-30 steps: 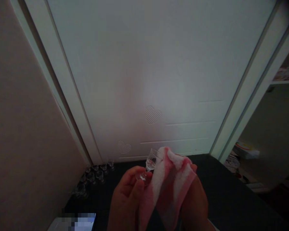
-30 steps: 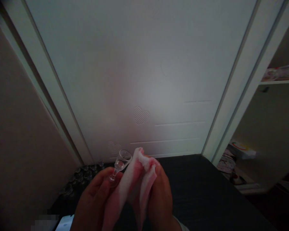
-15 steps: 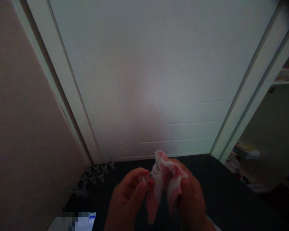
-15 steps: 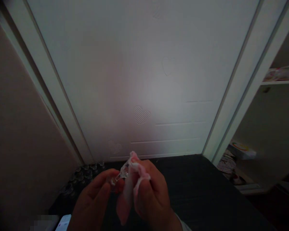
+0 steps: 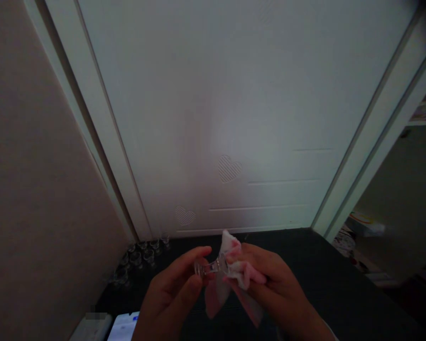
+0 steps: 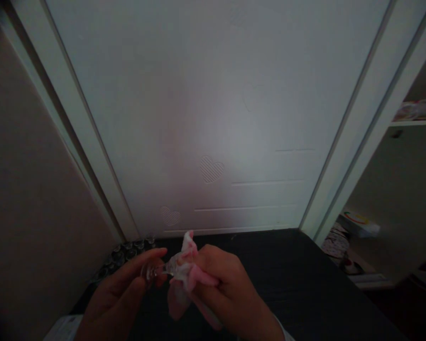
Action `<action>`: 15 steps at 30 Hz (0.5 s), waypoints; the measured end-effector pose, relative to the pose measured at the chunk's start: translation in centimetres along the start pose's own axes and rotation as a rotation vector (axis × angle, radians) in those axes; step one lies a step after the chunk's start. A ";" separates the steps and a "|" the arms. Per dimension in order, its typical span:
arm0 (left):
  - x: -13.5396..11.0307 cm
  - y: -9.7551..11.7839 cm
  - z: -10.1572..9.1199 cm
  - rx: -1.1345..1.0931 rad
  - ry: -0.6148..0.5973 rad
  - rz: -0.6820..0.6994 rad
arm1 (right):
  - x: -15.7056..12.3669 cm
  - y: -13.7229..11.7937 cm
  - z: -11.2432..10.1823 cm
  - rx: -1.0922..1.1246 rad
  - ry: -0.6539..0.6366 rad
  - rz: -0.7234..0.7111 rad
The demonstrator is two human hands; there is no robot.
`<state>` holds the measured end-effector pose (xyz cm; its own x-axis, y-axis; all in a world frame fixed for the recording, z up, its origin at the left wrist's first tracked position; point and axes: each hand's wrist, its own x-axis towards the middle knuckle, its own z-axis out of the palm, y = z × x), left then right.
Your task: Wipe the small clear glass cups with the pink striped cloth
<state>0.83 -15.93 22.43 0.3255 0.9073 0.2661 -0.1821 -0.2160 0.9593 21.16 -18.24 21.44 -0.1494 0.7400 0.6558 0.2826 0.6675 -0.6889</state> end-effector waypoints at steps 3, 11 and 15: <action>-0.2 0.5 0.2 -0.003 -0.022 -0.010 | -0.1 0.0 -0.1 0.019 -0.009 -0.015; -0.5 0.7 1.2 0.006 0.106 -0.001 | -0.1 0.2 -0.2 0.040 -0.007 -0.016; -0.2 0.4 0.3 0.037 0.059 0.026 | 0.0 0.3 -0.1 0.041 -0.033 -0.040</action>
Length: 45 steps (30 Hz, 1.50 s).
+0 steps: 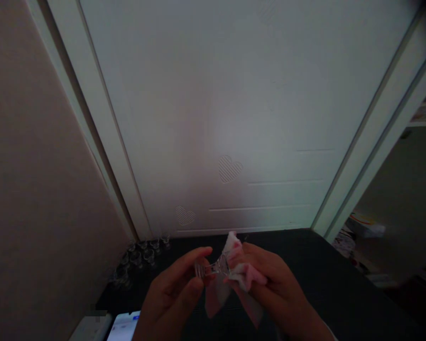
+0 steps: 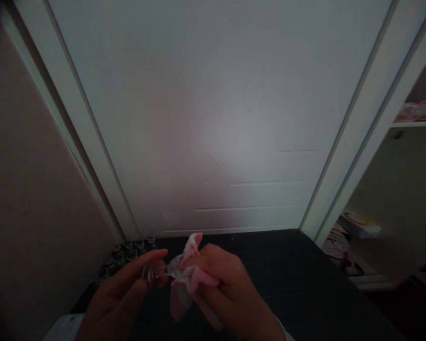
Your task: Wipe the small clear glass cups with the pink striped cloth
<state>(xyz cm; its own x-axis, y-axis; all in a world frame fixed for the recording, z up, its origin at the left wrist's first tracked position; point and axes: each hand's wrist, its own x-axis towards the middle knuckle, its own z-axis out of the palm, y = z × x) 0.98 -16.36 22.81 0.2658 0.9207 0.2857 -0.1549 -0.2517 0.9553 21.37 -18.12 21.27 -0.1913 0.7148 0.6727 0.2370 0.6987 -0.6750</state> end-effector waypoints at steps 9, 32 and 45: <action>-0.2 -0.3 -0.5 0.036 -0.011 0.040 | 0.2 -0.3 0.2 -0.002 -0.047 0.006; 0.2 -0.6 0.2 -0.307 -0.113 -0.064 | -0.7 0.4 0.8 0.036 0.226 0.013; 0.4 -0.6 -0.4 -0.225 -0.136 -0.012 | -1.3 1.0 1.0 0.353 0.371 0.258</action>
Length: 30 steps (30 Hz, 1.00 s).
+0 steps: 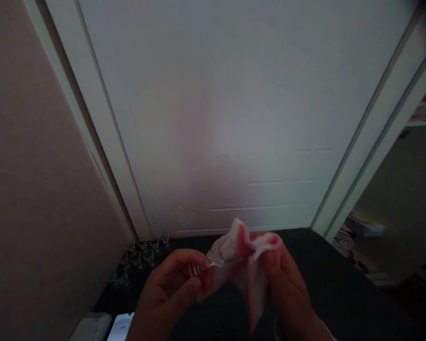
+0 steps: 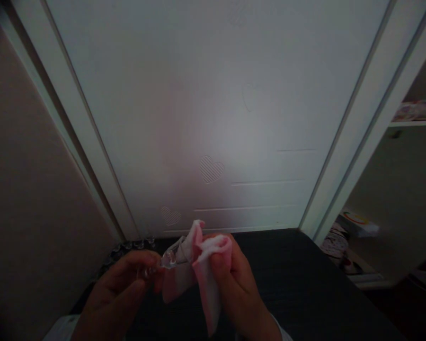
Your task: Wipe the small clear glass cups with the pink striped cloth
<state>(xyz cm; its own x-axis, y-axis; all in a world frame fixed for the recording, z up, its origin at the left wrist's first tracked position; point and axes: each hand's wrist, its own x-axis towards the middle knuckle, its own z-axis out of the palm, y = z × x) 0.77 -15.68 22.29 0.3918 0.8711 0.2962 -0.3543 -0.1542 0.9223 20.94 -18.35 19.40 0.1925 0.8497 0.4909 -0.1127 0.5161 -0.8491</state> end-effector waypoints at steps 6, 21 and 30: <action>0.0 0.1 -0.4 0.078 -0.041 0.013 | 0.0 0.2 0.5 0.050 -0.070 0.030; 0.0 0.5 0.0 0.199 -0.037 0.058 | 0.4 -1.0 1.4 0.109 -0.117 0.093; -0.1 0.2 0.0 0.225 0.023 0.068 | 0.1 -1.5 1.1 -0.037 -0.304 0.103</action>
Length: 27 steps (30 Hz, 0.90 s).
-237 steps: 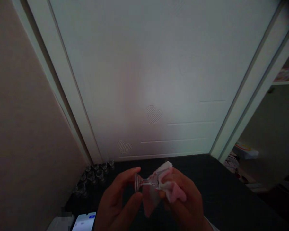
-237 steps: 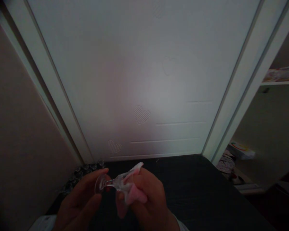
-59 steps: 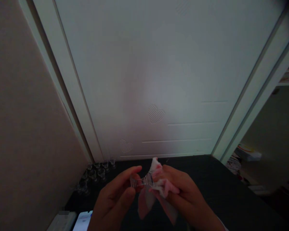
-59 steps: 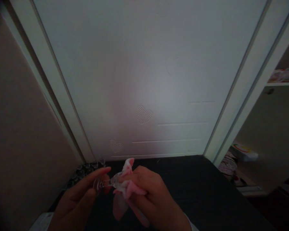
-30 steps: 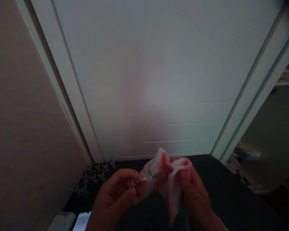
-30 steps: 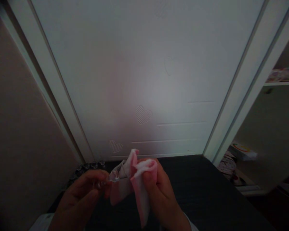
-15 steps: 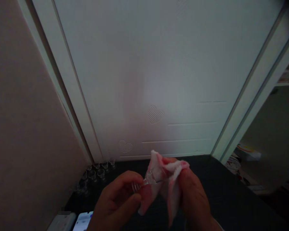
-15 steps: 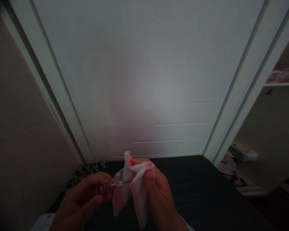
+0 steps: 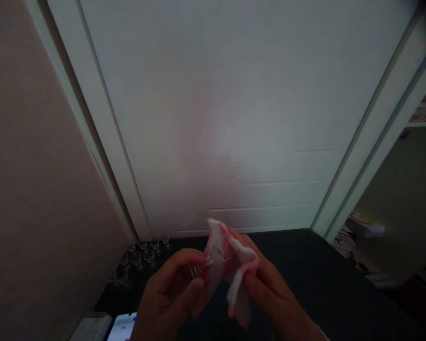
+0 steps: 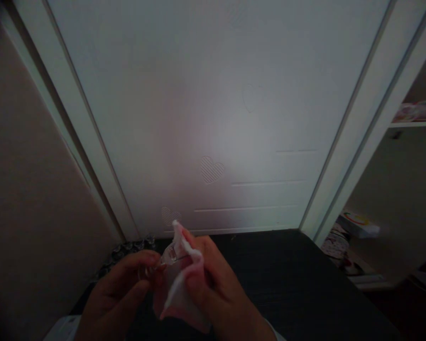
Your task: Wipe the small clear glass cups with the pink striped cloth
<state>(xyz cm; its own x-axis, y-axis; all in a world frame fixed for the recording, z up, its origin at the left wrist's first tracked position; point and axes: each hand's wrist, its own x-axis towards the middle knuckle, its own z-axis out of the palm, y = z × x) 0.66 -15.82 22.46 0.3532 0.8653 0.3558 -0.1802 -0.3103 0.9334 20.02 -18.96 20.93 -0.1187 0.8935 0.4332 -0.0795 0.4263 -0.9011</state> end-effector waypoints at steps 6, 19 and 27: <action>0.1 -0.3 -0.1 -0.020 0.019 0.065 | 0.1 0.6 -0.1 0.131 0.099 0.092; 0.2 -0.1 0.2 0.001 -0.041 -0.028 | 0.2 2.2 0.0 0.298 0.198 0.146; 0.1 0.0 0.4 0.014 -0.007 0.039 | -0.3 1.9 0.3 0.210 0.153 0.058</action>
<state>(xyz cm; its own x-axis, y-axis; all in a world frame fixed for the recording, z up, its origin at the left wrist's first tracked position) 1.04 -15.92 22.48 0.3526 0.8495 0.3924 -0.1812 -0.3494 0.9193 19.58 -18.48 19.03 0.0207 0.9335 0.3580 -0.2828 0.3489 -0.8935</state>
